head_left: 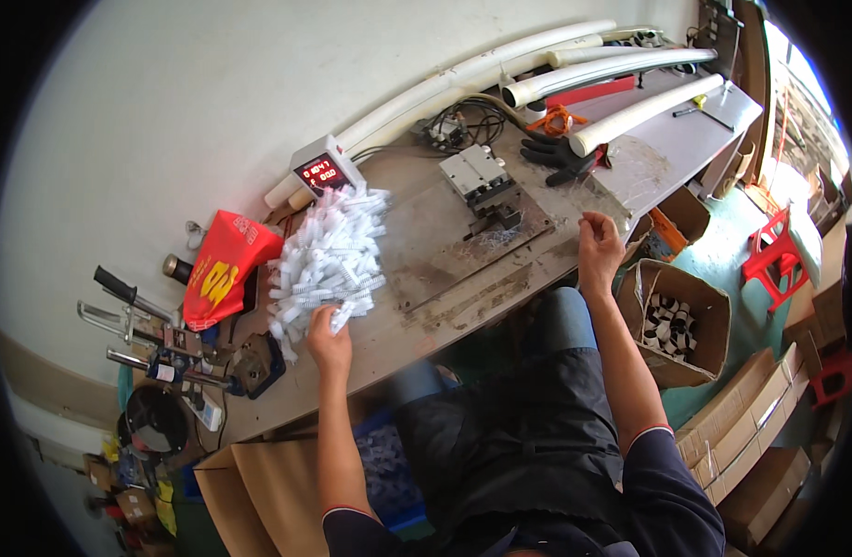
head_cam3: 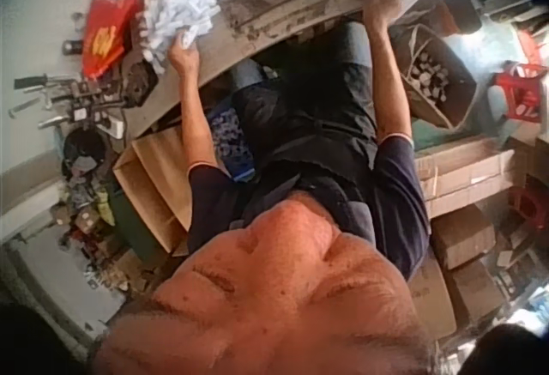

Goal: Manually assemble white plastic components using a jig and a hand-press machine and then pack them into bags and boxes.

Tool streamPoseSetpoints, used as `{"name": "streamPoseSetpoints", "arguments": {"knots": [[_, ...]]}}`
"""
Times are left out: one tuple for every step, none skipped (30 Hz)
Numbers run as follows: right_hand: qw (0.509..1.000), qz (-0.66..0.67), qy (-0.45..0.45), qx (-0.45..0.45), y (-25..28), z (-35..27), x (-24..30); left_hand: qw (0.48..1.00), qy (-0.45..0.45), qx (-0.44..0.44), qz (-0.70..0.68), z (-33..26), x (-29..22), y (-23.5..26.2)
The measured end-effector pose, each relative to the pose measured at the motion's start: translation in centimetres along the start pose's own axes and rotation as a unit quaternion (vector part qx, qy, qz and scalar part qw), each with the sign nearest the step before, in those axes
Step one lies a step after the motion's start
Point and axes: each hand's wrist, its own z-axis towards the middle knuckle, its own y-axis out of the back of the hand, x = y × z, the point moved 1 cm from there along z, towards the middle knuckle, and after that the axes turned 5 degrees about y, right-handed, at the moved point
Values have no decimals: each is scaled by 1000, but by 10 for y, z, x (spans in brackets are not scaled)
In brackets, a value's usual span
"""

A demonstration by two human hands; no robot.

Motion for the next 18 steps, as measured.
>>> {"name": "streamPoseSetpoints", "arguments": {"knots": [[992, -84, 84, -37, 5, 4, 5, 1000, -2, 1, -2, 1, 6, 0], [989, -103, 95, -39, 8, 6, 10, 997, 42, -25, -53, 3, 13, 0], [989, -105, 95, -41, 10, 5, 12, 989, 87, -50, -105, 4, 12, -1], [991, -72, 104, -31, 9, 3, 15, 985, 85, -94, -119, 7, 10, -3], [993, -38, 113, -21, 8, 1, 18, 985, 85, -94, -121, 8, 8, -5], [997, -11, 71, 11, 6, -7, 20, 973, 124, -84, -173, 10, -4, -10], [997, 25, 39, 54, -1, -18, 23, 958, 164, -78, -220, 11, -14, -11], [993, 61, 7, 98, -9, -32, 28, 958, 159, -73, -228, 11, -28, -18], [983, 109, -32, 143, -16, -46, 39, 957, 159, -38, -239, 9, -52, -25], [976, 102, -38, 189, -22, -57, 49, 955, 160, -2, -251, 5, -81, -32], [962, 120, -50, 240, -28, -68, 56, 946, 188, 63, -256, 0, -106, -37], [949, 136, -63, 277, -35, -77, 68, 945, 193, 88, -248, -6, -123, -44], [949, 136, -63, 276, -40, -83, 72, 936, 172, 102, -289, -11, -144, -52], [933, 163, -94, 308, -46, -89, 76, 919, 178, 122, -329, -19, -151, -64], [914, 187, -126, 338, -50, -94, 76, 909, 200, 156, -331, -25, -159, -71], [906, 211, -122, 345, -55, -97, 75, 883, 227, 167, -376, -30, -169, -76], [907, 211, -122, 345, -55, -99, 74, 853, 252, 178, -421, -33, -178, -80], [890, 255, -168, 338, -54, -100, 74, 852, 252, 180, -421, -34, -186, -80]]}}
